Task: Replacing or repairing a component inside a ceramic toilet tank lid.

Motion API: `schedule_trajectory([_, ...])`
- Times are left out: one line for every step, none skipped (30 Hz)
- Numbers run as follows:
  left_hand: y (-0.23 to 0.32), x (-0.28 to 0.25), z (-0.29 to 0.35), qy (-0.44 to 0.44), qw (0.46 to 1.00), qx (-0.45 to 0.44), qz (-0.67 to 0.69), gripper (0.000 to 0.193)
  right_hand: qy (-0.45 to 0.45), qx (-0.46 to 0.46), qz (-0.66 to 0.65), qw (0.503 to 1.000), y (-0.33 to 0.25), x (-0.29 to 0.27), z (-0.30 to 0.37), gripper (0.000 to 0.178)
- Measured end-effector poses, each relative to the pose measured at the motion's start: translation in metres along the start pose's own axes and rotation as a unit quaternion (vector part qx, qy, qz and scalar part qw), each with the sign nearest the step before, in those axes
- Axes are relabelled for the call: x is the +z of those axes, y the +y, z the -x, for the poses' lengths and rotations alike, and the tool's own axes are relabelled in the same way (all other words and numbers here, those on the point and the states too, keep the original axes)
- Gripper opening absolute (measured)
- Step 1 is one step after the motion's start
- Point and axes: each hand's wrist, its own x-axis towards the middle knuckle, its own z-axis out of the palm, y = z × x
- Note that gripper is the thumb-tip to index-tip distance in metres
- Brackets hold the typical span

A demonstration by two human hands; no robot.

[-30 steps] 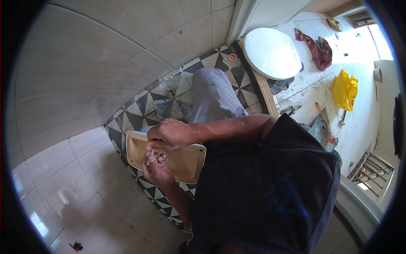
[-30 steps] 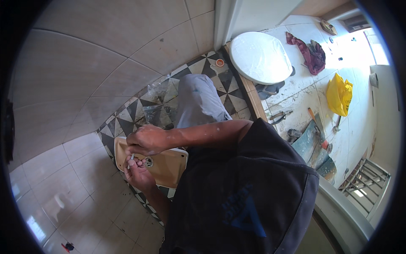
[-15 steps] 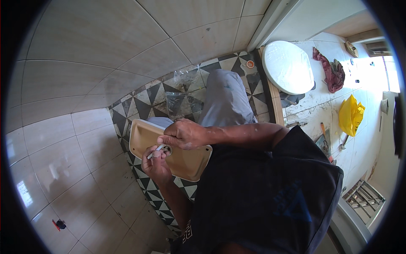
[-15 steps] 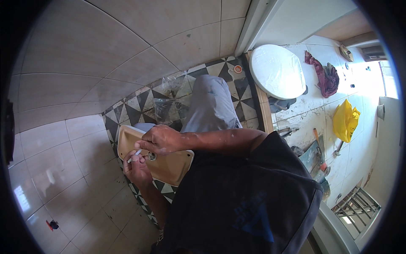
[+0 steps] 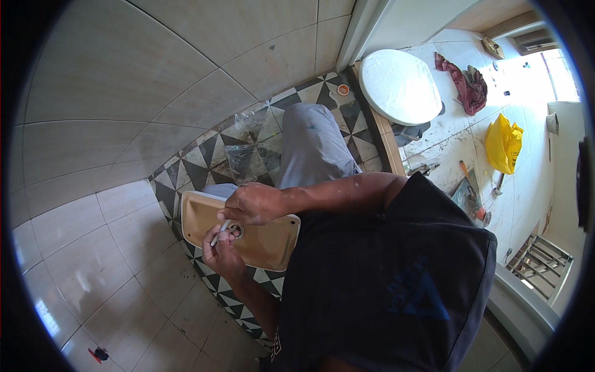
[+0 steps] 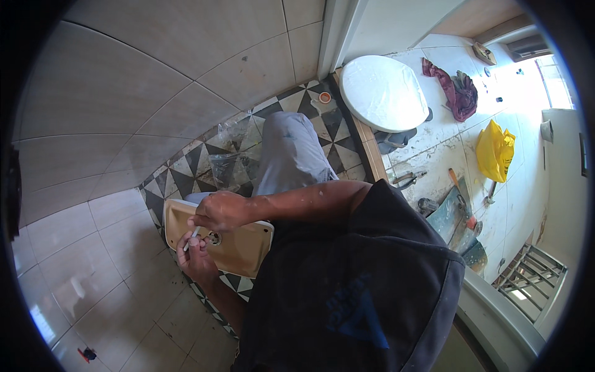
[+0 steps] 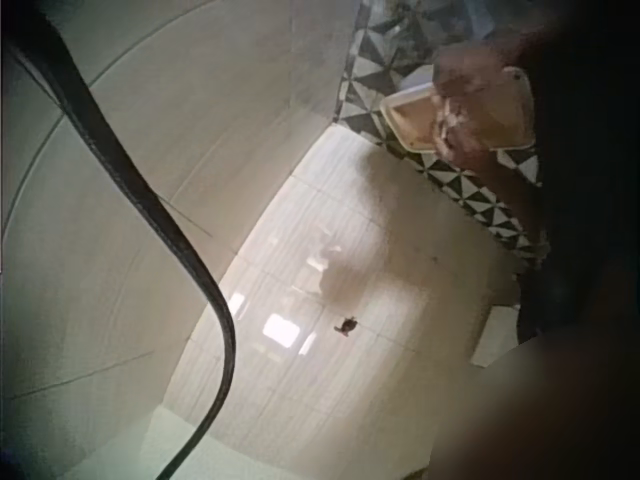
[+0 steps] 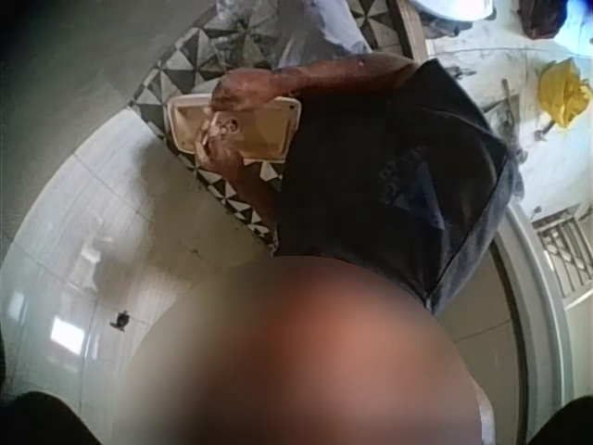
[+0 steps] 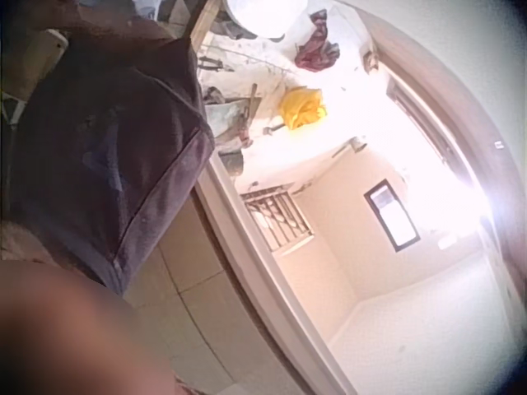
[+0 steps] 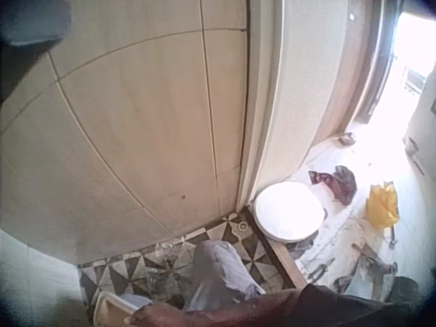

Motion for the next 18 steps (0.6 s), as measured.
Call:
schedule_trajectory([0.002,-0.002,0.0,-0.009,1.0,0.001,-0.014,0.022,-0.017,-0.008,-0.03,0.999,0.003,-0.001,-0.002,0.028])
schedule_trajectory([0.003,-0.003,0.0,-0.018,0.999,0.002,-0.028,0.022,-0.034,-0.017,-0.061,0.997,0.005,-0.002,-0.003,0.028])
schedule_trajectory([0.003,-0.004,-0.002,-0.018,0.999,0.002,-0.028,0.022,-0.034,-0.017,-0.061,0.997,0.005,0.0,0.0,0.028])
schedule_trajectory([0.002,-0.004,-0.004,-0.01,1.0,-0.008,0.008,0.022,0.028,-0.077,-0.102,0.991,0.0,-0.003,0.005,0.029])
schedule_trajectory([0.001,-0.005,-0.005,-0.001,0.999,-0.018,0.044,0.021,0.09,-0.136,-0.141,0.976,-0.003,-0.004,0.008,0.029])
schedule_trajectory([0.0,-0.006,-0.005,0.0,0.999,-0.017,0.043,0.021,0.09,-0.137,-0.142,0.976,-0.001,-0.001,0.006,0.029])
schedule_trajectory([-0.001,-0.005,-0.005,-0.008,0.998,-0.02,0.054,0.021,0.098,-0.141,-0.134,0.976,0.0,0.0,0.003,0.03])
schedule_trajectory([-0.001,-0.004,-0.005,-0.016,0.997,-0.023,0.065,0.021,0.106,-0.146,-0.127,0.975,0.002,0.001,0.002,0.03])
schedule_trajectory([-0.002,-0.003,-0.003,-0.017,0.997,-0.022,0.065,0.021,0.107,-0.146,-0.126,0.975,0.004,0.002,0.002,0.03])
schedule_trajectory([-0.003,0.0,0.0,-0.029,0.999,-0.009,0.02,0.021,0.086,-0.119,-0.063,0.987,0.001,-0.001,0.001,0.03])
schedule_trajectory([-0.004,0.001,0.002,-0.041,0.999,0.004,-0.024,0.021,0.066,-0.091,0.0,0.994,0.0,-0.004,0.001,0.031])
schedule_trajectory([-0.004,0.001,0.002,-0.04,0.999,0.004,-0.025,0.021,0.065,-0.092,0.0,0.994,0.0,-0.006,0.0,0.031])
schedule_trajectory([-0.004,0.002,0.0,-0.035,0.999,0.006,-0.032,0.021,0.01,-0.051,0.018,0.999,0.0,-0.009,-0.001,0.031])
schedule_trajectory([-0.004,0.002,-0.001,-0.03,0.999,0.008,-0.04,0.021,-0.045,-0.009,0.036,0.998,0.0,-0.01,-0.002,0.031])
schedule_trajectory([-0.004,0.002,-0.002,-0.03,0.999,0.008,-0.04,0.021,-0.045,-0.01,0.037,0.998,0.002,-0.01,-0.001,0.031])
schedule_trajectory([-0.003,0.003,-0.003,-0.021,0.999,0.009,-0.046,0.02,-0.026,-0.016,0.013,0.999,0.004,-0.009,0.001,0.031])
schedule_trajectory([-0.002,0.005,-0.004,-0.012,0.999,0.01,-0.051,0.02,-0.007,-0.022,-0.01,1.0,0.006,-0.009,0.003,0.032])
schedule_trajectory([-0.001,0.006,-0.005,-0.01,0.999,0.012,-0.051,0.02,-0.008,-0.024,-0.011,1.0,0.007,-0.007,0.005,0.032])
